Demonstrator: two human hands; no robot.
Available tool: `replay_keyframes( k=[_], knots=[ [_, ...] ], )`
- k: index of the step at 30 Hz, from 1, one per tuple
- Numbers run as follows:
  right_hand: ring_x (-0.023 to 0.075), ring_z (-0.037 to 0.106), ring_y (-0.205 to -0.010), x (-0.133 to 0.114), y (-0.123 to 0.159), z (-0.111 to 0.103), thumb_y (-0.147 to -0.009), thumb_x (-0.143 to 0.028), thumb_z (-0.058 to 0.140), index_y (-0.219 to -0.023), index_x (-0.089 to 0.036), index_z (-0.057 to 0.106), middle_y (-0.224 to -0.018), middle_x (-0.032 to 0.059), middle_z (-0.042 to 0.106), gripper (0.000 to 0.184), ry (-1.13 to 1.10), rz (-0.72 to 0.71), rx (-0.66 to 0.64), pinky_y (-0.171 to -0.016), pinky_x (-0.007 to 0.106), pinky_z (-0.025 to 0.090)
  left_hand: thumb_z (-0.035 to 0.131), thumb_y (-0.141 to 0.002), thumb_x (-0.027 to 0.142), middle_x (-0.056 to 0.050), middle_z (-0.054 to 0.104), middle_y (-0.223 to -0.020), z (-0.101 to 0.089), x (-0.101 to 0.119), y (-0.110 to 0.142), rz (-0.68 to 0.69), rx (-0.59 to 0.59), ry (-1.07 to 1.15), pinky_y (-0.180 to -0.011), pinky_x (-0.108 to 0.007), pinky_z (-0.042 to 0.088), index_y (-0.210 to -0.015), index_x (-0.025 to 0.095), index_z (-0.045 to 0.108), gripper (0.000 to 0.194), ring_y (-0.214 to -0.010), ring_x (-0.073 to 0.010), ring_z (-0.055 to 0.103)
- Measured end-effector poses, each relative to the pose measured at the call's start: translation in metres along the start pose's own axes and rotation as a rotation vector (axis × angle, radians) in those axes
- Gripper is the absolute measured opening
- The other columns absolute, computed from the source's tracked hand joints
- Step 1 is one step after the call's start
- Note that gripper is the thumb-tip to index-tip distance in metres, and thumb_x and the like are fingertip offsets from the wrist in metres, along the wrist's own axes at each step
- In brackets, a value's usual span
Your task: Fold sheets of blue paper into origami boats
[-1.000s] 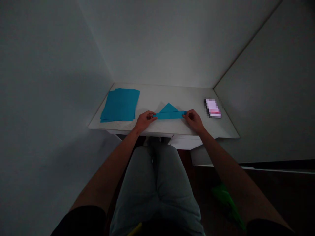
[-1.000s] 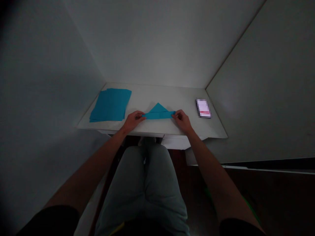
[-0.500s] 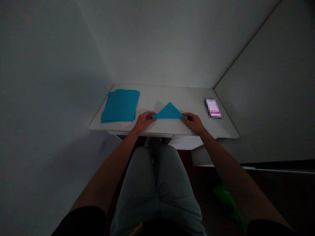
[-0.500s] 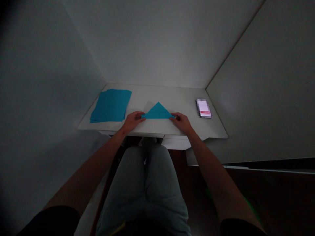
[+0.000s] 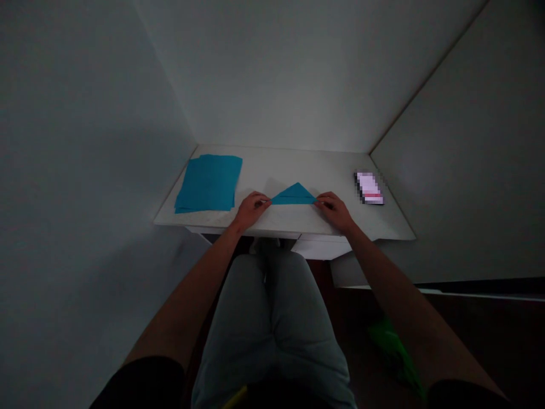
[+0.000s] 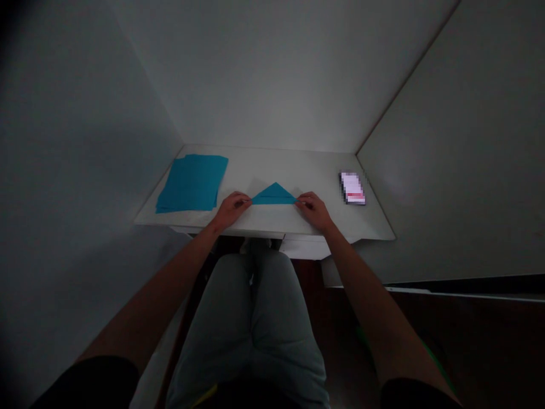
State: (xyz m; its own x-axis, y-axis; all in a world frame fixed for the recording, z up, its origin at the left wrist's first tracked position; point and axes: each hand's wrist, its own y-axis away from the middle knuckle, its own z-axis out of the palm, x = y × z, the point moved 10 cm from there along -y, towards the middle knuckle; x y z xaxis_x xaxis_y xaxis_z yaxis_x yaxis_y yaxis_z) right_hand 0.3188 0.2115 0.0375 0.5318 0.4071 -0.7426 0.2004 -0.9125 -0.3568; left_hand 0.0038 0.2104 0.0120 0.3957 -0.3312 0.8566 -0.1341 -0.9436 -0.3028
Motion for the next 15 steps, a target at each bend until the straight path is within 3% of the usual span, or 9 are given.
replay_keyframes(
  k=[6, 9, 15],
  knots=[
    [0.0193, 0.061, -0.077, 0.0095, 0.0043, 0.0070, -0.091, -0.063, 0.073, -0.126, -0.027, 0.074, -0.097, 0.0044, 0.073, 0.051, -0.114, 0.095, -0.048, -0.069, 0.034, 0.051, 0.070, -0.096, 0.035, -0.001, 0.077, -0.093, 0.0047, -0.0021, 0.0044, -0.014, -0.027, 0.090, -0.082, -0.031, 0.053, -0.121, 0.025, 0.072, 0.027, -0.084, -0.0171, 0.070],
    [0.0177, 0.058, -0.071, 0.0082, 0.0056, 0.0067, -0.091, -0.065, 0.071, -0.121, -0.025, 0.076, -0.095, 0.0051, 0.073, 0.050, -0.085, 0.109, -0.050, -0.063, 0.033, 0.047, 0.074, -0.094, 0.036, -0.002, 0.078, -0.094, 0.0052, -0.0005, 0.0054, -0.016, -0.034, 0.047, -0.082, -0.032, 0.054, -0.116, 0.026, 0.075, 0.024, -0.084, -0.0173, 0.070],
    [0.0171, 0.051, -0.062, 0.0094, 0.0077, 0.0082, -0.086, -0.067, 0.076, -0.123, -0.023, 0.079, -0.071, 0.0011, 0.063, 0.057, -0.045, 0.165, -0.071, -0.058, 0.033, 0.044, 0.086, -0.083, 0.035, -0.005, 0.080, -0.095, 0.0049, -0.0024, 0.0046, -0.062, -0.032, -0.023, -0.083, -0.035, 0.057, -0.108, 0.023, 0.079, 0.028, -0.083, -0.0199, 0.071]
  ],
)
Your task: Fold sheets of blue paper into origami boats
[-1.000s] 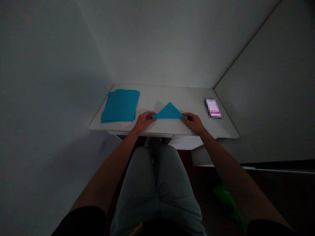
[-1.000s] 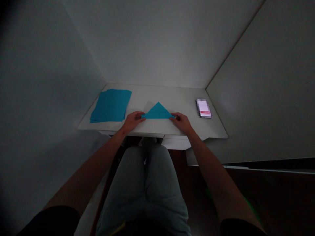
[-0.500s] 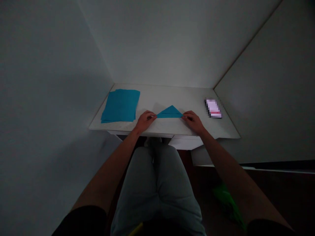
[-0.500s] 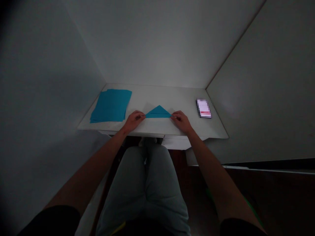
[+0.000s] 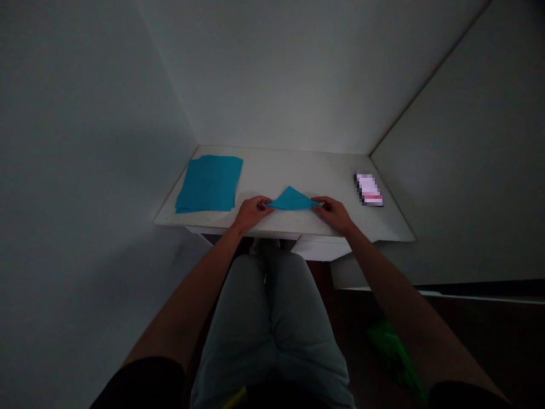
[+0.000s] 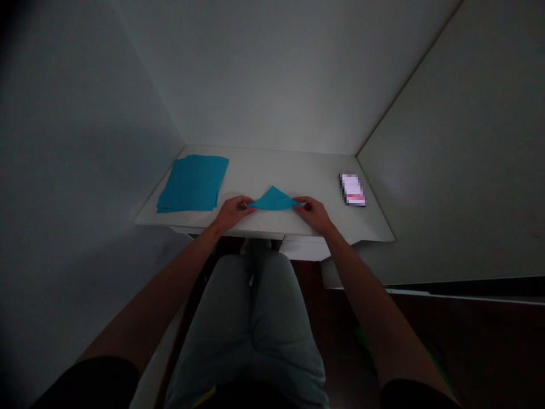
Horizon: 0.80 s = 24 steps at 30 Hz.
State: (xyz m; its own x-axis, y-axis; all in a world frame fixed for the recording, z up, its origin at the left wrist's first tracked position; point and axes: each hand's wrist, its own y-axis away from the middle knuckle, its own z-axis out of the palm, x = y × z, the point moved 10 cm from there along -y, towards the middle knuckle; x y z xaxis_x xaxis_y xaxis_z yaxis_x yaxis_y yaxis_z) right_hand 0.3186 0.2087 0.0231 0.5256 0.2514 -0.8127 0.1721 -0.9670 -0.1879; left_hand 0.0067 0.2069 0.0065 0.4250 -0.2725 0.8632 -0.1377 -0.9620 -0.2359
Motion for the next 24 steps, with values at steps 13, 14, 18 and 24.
replay_keyframes(
  k=[13, 14, 18, 24],
  knots=[
    [0.0196, 0.059, -0.066, -0.0034, -0.0009, 0.0018, -0.085, -0.066, 0.078, -0.114, -0.023, 0.083, -0.076, 0.0047, 0.070, 0.052, 0.062, -0.021, 0.010, -0.064, 0.036, 0.051, 0.083, -0.083, 0.028, -0.004, 0.079, -0.089, -0.0034, -0.0015, 0.0009, 0.004, 0.035, -0.040, -0.081, -0.034, 0.057, -0.107, 0.022, 0.078, 0.026, -0.081, -0.0196, 0.073],
    [0.0196, 0.059, -0.066, -0.0038, -0.0008, 0.0016, -0.085, -0.067, 0.078, -0.113, -0.023, 0.083, -0.076, 0.0048, 0.070, 0.052, 0.065, -0.020, 0.014, -0.064, 0.036, 0.051, 0.083, -0.083, 0.028, -0.003, 0.079, -0.088, -0.0038, -0.0012, 0.0009, 0.003, 0.037, -0.039, -0.082, -0.034, 0.057, -0.108, 0.022, 0.078, 0.026, -0.081, -0.0196, 0.073],
    [0.0199, 0.059, -0.065, -0.0059, -0.0002, 0.0008, -0.086, -0.071, 0.075, -0.112, -0.024, 0.084, -0.073, 0.0047, 0.070, 0.055, 0.068, -0.019, 0.026, -0.061, 0.035, 0.049, 0.083, -0.083, 0.028, -0.003, 0.077, -0.085, -0.0037, -0.0018, 0.0011, -0.005, 0.036, -0.035, -0.082, -0.035, 0.057, -0.108, 0.022, 0.078, 0.026, -0.081, -0.0200, 0.073],
    [0.0193, 0.056, -0.062, -0.0055, -0.0013, 0.0012, -0.087, -0.075, 0.071, -0.109, -0.023, 0.083, -0.068, 0.0039, 0.067, 0.058, 0.076, -0.010, 0.036, -0.059, 0.034, 0.046, 0.082, -0.084, 0.029, -0.003, 0.078, -0.087, -0.0024, -0.0036, 0.0003, 0.015, 0.032, -0.044, -0.082, -0.035, 0.056, -0.110, 0.023, 0.079, 0.027, -0.081, -0.0200, 0.072]
  ],
)
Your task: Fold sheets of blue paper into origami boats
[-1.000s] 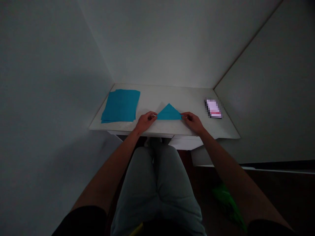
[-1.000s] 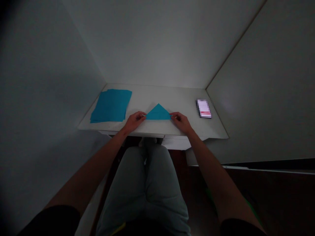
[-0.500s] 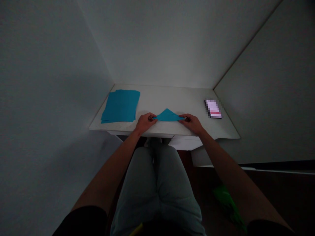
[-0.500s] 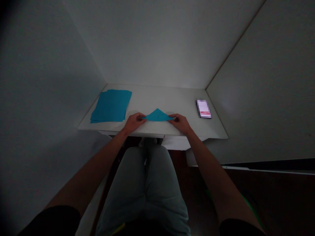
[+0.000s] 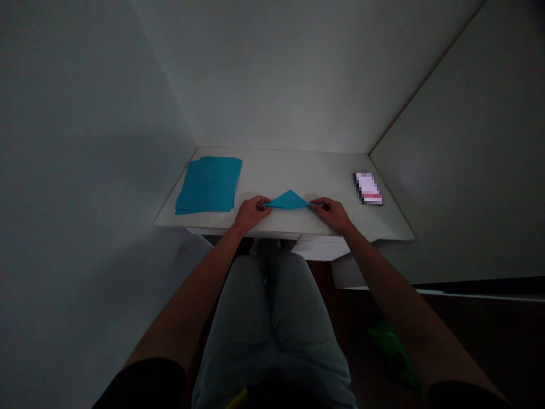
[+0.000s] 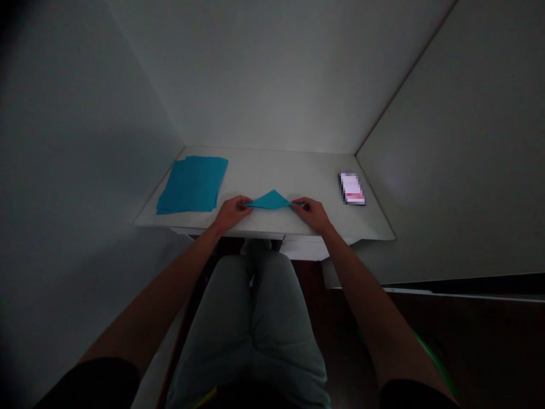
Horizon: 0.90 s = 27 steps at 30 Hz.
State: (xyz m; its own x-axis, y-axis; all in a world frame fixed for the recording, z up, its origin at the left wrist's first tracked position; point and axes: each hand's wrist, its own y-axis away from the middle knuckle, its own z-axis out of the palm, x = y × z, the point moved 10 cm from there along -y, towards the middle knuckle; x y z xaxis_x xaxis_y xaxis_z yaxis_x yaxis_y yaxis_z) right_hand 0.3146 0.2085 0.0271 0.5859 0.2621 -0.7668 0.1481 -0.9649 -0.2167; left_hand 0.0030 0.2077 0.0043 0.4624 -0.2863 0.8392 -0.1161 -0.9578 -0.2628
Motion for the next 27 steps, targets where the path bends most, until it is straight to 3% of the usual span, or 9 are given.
replay_keyframes(
  k=[9, 13, 21, 27],
  knots=[
    [0.0195, 0.057, -0.064, -0.004, 0.001, 0.005, -0.084, -0.067, 0.078, -0.116, -0.024, 0.079, -0.071, 0.0019, 0.065, 0.054, 0.017, -0.037, -0.065, -0.062, 0.035, 0.046, 0.076, -0.089, 0.027, -0.002, 0.075, -0.086, -0.001, 0.004, 0.001, 0.002, 0.018, -0.028, -0.077, -0.033, 0.054, -0.094, 0.022, 0.074, 0.007, -0.079, -0.0195, 0.070],
    [0.0192, 0.057, -0.064, -0.005, 0.001, 0.007, -0.085, -0.062, 0.079, -0.119, -0.024, 0.077, -0.072, 0.0014, 0.065, 0.052, 0.039, -0.053, -0.064, -0.062, 0.034, 0.046, 0.079, -0.090, 0.029, -0.005, 0.072, -0.100, -0.004, 0.020, 0.003, 0.089, 0.037, -0.187, -0.080, -0.033, 0.053, -0.087, 0.020, 0.070, 0.013, -0.076, -0.0168, 0.067],
    [0.0194, 0.061, -0.067, -0.006, 0.002, 0.007, -0.091, -0.054, 0.071, -0.128, -0.023, 0.070, -0.077, 0.0015, 0.068, 0.048, 0.201, -0.077, -0.025, -0.062, 0.031, 0.044, 0.062, -0.103, 0.021, -0.008, 0.076, -0.103, 0.027, 0.044, 0.015, 0.249, -0.136, -0.636, -0.095, -0.040, 0.049, -0.106, 0.020, 0.065, 0.005, -0.097, -0.0250, 0.072],
    [0.0223, 0.067, -0.080, -0.025, 0.004, 0.014, -0.090, -0.039, 0.068, -0.111, -0.024, 0.071, -0.103, 0.0072, 0.076, 0.026, 0.277, -0.118, 0.023, -0.073, 0.035, 0.050, 0.059, -0.105, 0.020, -0.012, 0.078, -0.105, 0.026, 0.049, 0.017, 0.236, -0.120, -0.697, -0.096, -0.041, 0.051, -0.113, 0.018, 0.065, 0.010, -0.102, -0.0280, 0.074]
  ],
)
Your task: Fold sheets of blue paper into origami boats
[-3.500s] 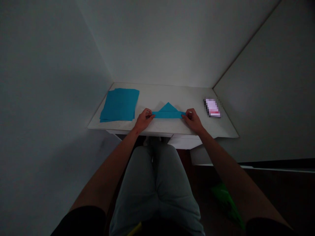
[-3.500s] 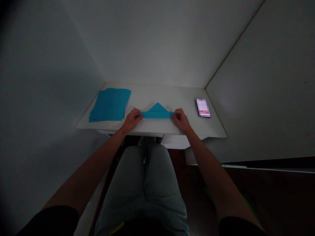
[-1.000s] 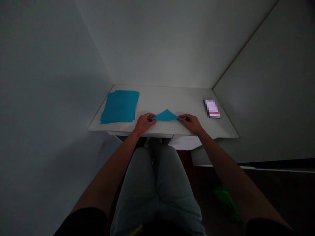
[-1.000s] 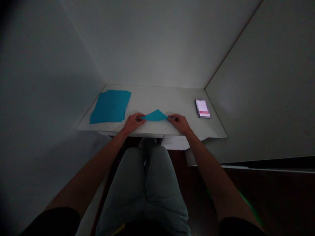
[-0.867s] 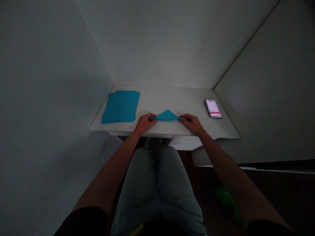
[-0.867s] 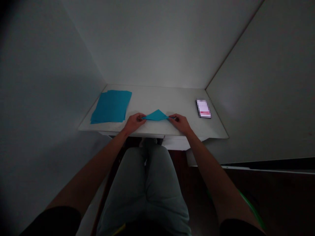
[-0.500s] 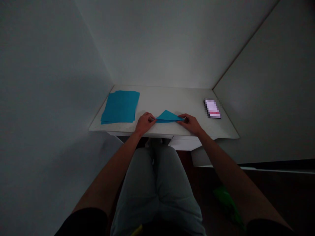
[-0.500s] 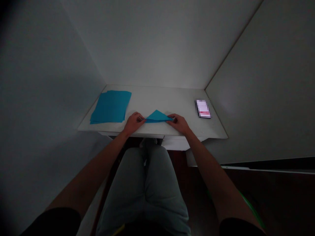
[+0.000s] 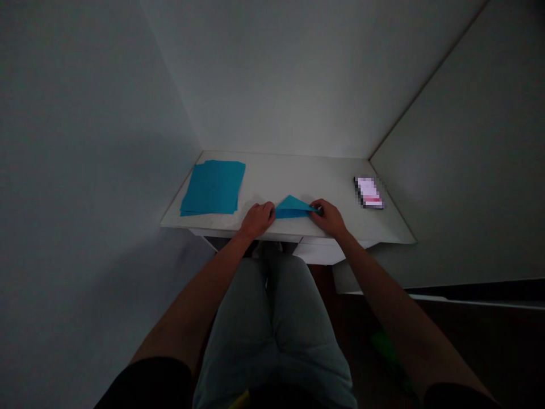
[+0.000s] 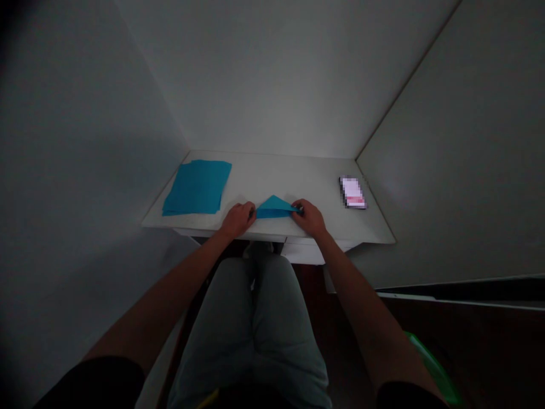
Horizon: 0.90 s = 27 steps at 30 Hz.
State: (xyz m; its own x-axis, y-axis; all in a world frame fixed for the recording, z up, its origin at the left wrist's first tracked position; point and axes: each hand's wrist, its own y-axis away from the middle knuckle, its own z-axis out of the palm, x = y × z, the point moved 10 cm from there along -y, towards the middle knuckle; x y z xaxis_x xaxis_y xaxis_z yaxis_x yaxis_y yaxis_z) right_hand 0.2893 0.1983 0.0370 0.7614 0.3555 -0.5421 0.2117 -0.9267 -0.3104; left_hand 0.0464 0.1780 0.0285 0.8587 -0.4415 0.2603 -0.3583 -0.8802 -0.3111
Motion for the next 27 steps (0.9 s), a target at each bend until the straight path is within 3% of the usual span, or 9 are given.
replay_keyframes(
  k=[4, 7, 9, 12, 15, 17, 20, 24, 27],
  knots=[
    [0.0263, 0.068, -0.090, -0.025, -0.005, 0.009, -0.086, -0.031, 0.066, -0.114, -0.024, 0.070, -0.105, 0.0080, 0.076, 0.029, -0.022, -0.028, 0.154, -0.082, 0.039, 0.052, 0.059, -0.105, 0.021, -0.011, 0.079, -0.106, -0.002, 0.000, 0.000, -0.010, -0.001, 0.026, -0.095, -0.040, 0.052, -0.133, 0.016, 0.060, 0.029, -0.103, -0.0283, 0.075],
    [0.0253, 0.068, -0.086, -0.028, -0.007, 0.009, -0.087, -0.031, 0.064, -0.126, -0.023, 0.065, -0.103, 0.0082, 0.074, 0.040, -0.171, 0.031, 0.324, -0.078, 0.039, 0.054, 0.058, -0.105, 0.021, -0.011, 0.079, -0.107, -0.001, 0.000, 0.000, 0.006, -0.003, 0.044, -0.095, -0.039, 0.051, -0.143, 0.016, 0.056, 0.039, -0.101, -0.0276, 0.075],
    [0.0245, 0.068, -0.084, -0.030, -0.008, 0.011, -0.088, -0.035, 0.067, -0.126, -0.022, 0.065, -0.103, 0.0081, 0.074, 0.040, -0.248, 0.028, 0.361, -0.076, 0.039, 0.055, 0.058, -0.104, 0.022, -0.010, 0.079, -0.105, 0.001, -0.001, 0.000, 0.009, 0.001, 0.060, -0.095, -0.039, 0.051, -0.148, 0.016, 0.053, 0.044, -0.101, -0.0276, 0.075],
    [0.0233, 0.067, -0.084, -0.039, -0.008, 0.015, -0.089, -0.047, 0.075, -0.122, -0.023, 0.071, -0.108, 0.0089, 0.073, 0.041, -0.290, -0.061, 0.298, -0.073, 0.038, 0.057, 0.059, -0.104, 0.025, -0.010, 0.079, -0.105, 0.002, -0.005, 0.000, -0.005, 0.021, 0.081, -0.095, -0.039, 0.052, -0.152, 0.016, 0.050, 0.050, -0.102, -0.0285, 0.075],
    [0.0214, 0.067, -0.084, -0.049, -0.008, 0.024, -0.090, -0.053, 0.078, -0.139, -0.027, 0.068, -0.119, 0.0088, 0.071, 0.057, -0.281, -0.165, 0.190, -0.073, 0.038, 0.060, 0.062, -0.103, 0.030, -0.013, 0.079, -0.110, 0.003, -0.011, 0.000, -0.043, 0.034, 0.088, -0.095, -0.040, 0.052, -0.154, 0.015, 0.047, 0.056, -0.103, -0.0303, 0.075],
    [0.0241, 0.068, -0.095, -0.057, -0.008, 0.033, -0.094, -0.051, 0.074, -0.146, -0.030, 0.065, -0.126, 0.0099, 0.069, 0.056, -0.209, -0.247, 0.115, -0.081, 0.041, 0.062, 0.064, -0.102, 0.033, -0.014, 0.078, -0.111, 0.004, -0.013, 0.000, -0.060, 0.030, 0.097, -0.094, -0.041, 0.053, -0.157, 0.014, 0.044, 0.061, -0.103, -0.0317, 0.074],
    [0.0301, 0.066, -0.114, -0.068, -0.008, 0.051, -0.099, -0.043, 0.069, -0.137, -0.029, 0.072, -0.135, 0.0129, 0.066, 0.041, -0.033, -0.372, 0.023, -0.098, 0.049, 0.060, 0.069, -0.099, 0.038, -0.014, 0.078, -0.111, 0.004, -0.016, 0.000, -0.083, 0.041, 0.145, -0.094, -0.042, 0.053, -0.163, 0.012, 0.033, 0.078, -0.103, -0.0325, 0.074],
    [0.0296, 0.065, -0.108, -0.069, -0.009, 0.058, -0.100, -0.034, 0.067, -0.134, -0.029, 0.074, -0.135, 0.0124, 0.066, 0.035, 0.086, -0.397, 0.010, -0.100, 0.051, 0.057, 0.080, -0.091, 0.045, -0.013, 0.076, -0.114, -0.003, -0.025, 0.000, -0.139, 0.125, 0.231, -0.098, -0.043, 0.054, -0.169, 0.011, 0.017, 0.107, -0.107, -0.0325, 0.074],
    [0.0290, 0.065, -0.106, -0.064, -0.011, 0.055, -0.098, -0.029, 0.067, -0.131, -0.029, 0.075, -0.131, 0.0113, 0.067, 0.034, 0.106, -0.351, 0.033, -0.099, 0.049, 0.056, 0.084, -0.087, 0.046, -0.017, 0.070, -0.130, -0.011, -0.032, 0.002, -0.185, 0.218, 0.241, -0.101, -0.043, 0.054, -0.169, 0.016, 0.025, 0.105, -0.117, -0.0325, 0.070]
  ],
)
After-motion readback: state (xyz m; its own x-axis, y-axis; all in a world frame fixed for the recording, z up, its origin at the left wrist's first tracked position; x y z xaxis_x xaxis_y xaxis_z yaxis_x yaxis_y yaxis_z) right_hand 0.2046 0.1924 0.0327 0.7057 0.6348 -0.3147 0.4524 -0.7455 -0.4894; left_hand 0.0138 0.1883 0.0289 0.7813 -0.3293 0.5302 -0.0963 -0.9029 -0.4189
